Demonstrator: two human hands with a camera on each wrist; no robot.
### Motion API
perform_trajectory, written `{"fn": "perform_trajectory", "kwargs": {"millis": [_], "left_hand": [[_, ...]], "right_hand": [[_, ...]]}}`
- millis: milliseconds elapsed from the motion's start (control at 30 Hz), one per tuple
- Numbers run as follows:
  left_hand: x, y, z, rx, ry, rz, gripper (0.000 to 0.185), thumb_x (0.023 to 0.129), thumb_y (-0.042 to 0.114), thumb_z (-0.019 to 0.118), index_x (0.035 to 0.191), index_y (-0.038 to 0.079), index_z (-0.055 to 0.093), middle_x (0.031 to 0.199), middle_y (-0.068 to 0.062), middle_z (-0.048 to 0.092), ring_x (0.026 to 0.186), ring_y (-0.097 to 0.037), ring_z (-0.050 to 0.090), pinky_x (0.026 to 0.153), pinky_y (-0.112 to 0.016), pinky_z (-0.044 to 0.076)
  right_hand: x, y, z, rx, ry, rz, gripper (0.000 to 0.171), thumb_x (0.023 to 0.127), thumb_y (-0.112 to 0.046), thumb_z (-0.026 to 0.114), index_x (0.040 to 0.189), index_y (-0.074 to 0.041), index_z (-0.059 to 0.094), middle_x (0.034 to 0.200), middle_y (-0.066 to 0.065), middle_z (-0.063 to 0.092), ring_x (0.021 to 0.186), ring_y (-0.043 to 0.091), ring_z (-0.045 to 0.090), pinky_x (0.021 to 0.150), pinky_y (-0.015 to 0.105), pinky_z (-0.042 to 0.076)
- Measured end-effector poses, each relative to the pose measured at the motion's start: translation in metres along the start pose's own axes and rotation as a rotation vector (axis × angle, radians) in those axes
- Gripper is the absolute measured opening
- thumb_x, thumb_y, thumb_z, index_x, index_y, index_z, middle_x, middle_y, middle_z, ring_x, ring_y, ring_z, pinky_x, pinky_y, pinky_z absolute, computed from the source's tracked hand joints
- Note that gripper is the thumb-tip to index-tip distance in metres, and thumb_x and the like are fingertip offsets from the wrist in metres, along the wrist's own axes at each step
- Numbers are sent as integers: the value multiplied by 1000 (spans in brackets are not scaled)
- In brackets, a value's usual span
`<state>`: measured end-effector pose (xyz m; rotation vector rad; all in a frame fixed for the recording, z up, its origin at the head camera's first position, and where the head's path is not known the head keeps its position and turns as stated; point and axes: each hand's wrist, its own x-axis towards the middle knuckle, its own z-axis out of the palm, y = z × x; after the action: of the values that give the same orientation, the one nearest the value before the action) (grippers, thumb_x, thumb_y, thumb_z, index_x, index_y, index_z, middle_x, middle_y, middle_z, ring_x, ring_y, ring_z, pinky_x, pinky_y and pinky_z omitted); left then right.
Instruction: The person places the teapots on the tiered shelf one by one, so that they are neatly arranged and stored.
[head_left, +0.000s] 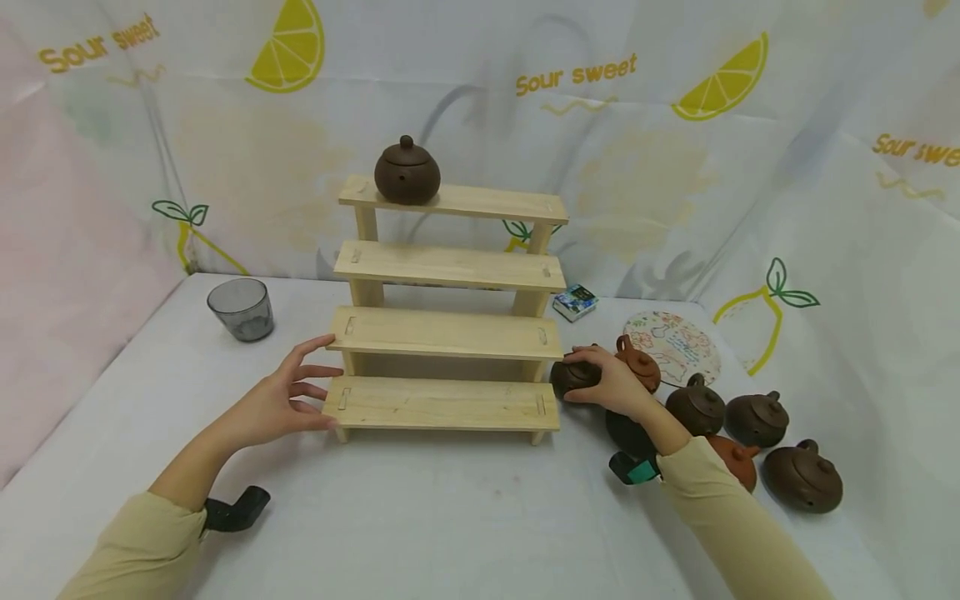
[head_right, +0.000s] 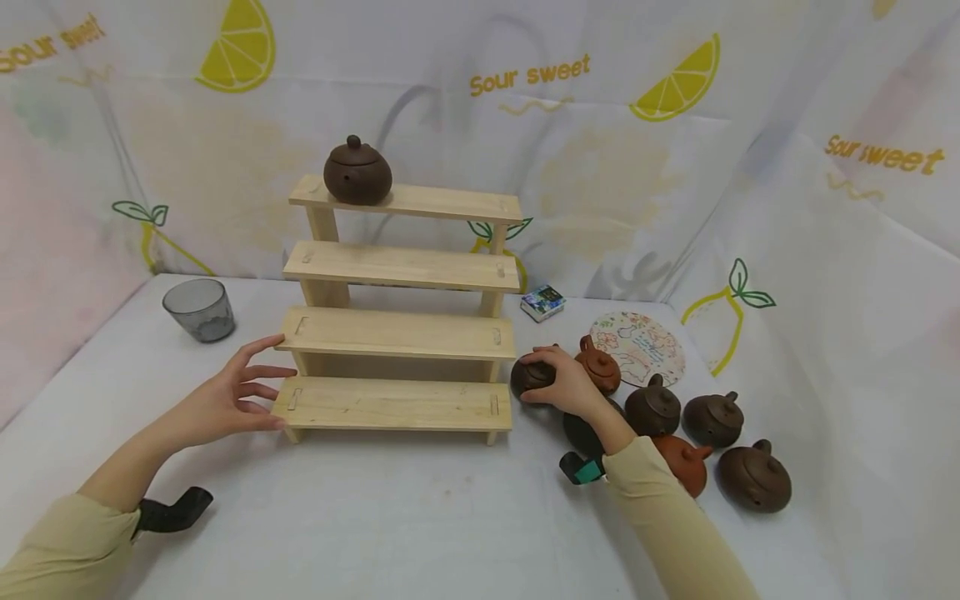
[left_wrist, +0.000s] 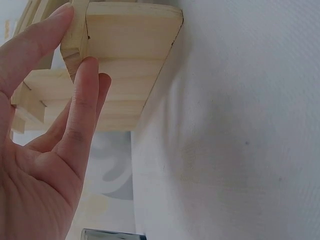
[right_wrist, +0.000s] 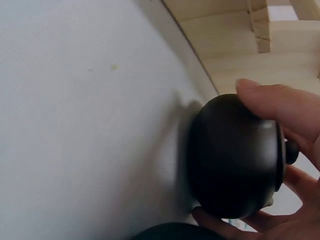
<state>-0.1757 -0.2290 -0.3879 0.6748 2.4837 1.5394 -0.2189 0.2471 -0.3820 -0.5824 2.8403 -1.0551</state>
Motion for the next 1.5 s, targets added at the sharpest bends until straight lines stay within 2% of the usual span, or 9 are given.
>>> {"fn": "perform_trajectory", "kwargs": {"millis": [133, 300, 500, 633, 733, 867, 1000, 1200, 1500], "left_hand": [[1, 0, 0, 8, -1, -7, 107, 69, 11, 83, 148, 24, 12, 128, -27, 47, 95, -30, 59, 72, -30, 52], [3, 1, 1, 11, -1, -4, 107, 69, 11, 83, 148, 24, 13, 128, -27, 48, 95, -30, 59, 72, -30, 52], [4, 1, 2, 10, -1, -16, 107, 69, 10, 83, 148, 25, 12, 128, -27, 47, 96, -31, 59, 73, -29, 52], [3, 1, 2, 8, 0, -16, 107, 69, 9, 83, 148, 24, 12, 128, -27, 47, 96, -32, 59, 73, -29, 52], [3, 1, 2, 7, 0, -13, 107, 69, 9, 82, 148, 25, 12, 128, -27, 47, 96, -32, 59, 73, -29, 52], [2, 2, 1, -1, 0, -16, 107, 69, 8, 82, 148, 25, 12, 129, -27, 47, 96, -31, 59, 73, -29, 52], [2, 3, 1, 0, 1, -21, 107, 69, 9, 83, 148, 25, 12, 129, -27, 47, 95, -30, 60, 73, -29, 52], [1, 3, 1, 0, 0, -16, 107, 69, 9, 83, 148, 24, 13, 129, -27, 47, 95, -30, 60, 73, -29, 52], [-1, 1, 0, -15, -1, 20, 107, 69, 9, 83, 148, 22, 13, 128, -28, 47, 92, -24, 61, 72, -30, 52]], "right_hand": [[0, 0, 1, -2, 46, -9, 48, 73, -11, 80, 116, -3, 61, 130, 23, 49, 116, 37, 46, 93, 53, 36], [-2, -3, -3, 95, 80, 39, 46, 75, -8, 76, 118, -4, 61, 130, 21, 49, 114, 38, 47, 89, 51, 40], [-1, -10, -21, 189, 106, 56, 46, 79, -9, 73, 122, -4, 58, 130, 18, 48, 101, 37, 54, 69, 37, 47], [-1, -18, -37, 173, 126, 43, 45, 80, -11, 72, 123, -5, 58, 128, 17, 49, 93, 34, 55, 67, 36, 46], [0, -25, -50, 155, 144, 37, 44, 81, -10, 71, 122, -5, 58, 129, 16, 49, 95, 35, 54, 70, 38, 46], [3, -36, -66, 138, 157, 26, 42, 81, -10, 70, 122, -5, 58, 133, 15, 47, 107, 41, 49, 77, 43, 44], [5, -48, -82, 120, 142, 9, 43, 82, -10, 70, 123, -5, 57, 136, 13, 45, 115, 41, 45, 76, 44, 44], [12, -65, -102, 144, 105, -34, 44, 83, -8, 68, 125, -5, 55, 141, 10, 41, 120, 36, 42, 75, 36, 47], [34, -90, -118, 115, 137, -125, 43, 81, -3, 68, 122, -3, 57, 138, 13, 44, 115, 39, 45, 69, 31, 48]]}}
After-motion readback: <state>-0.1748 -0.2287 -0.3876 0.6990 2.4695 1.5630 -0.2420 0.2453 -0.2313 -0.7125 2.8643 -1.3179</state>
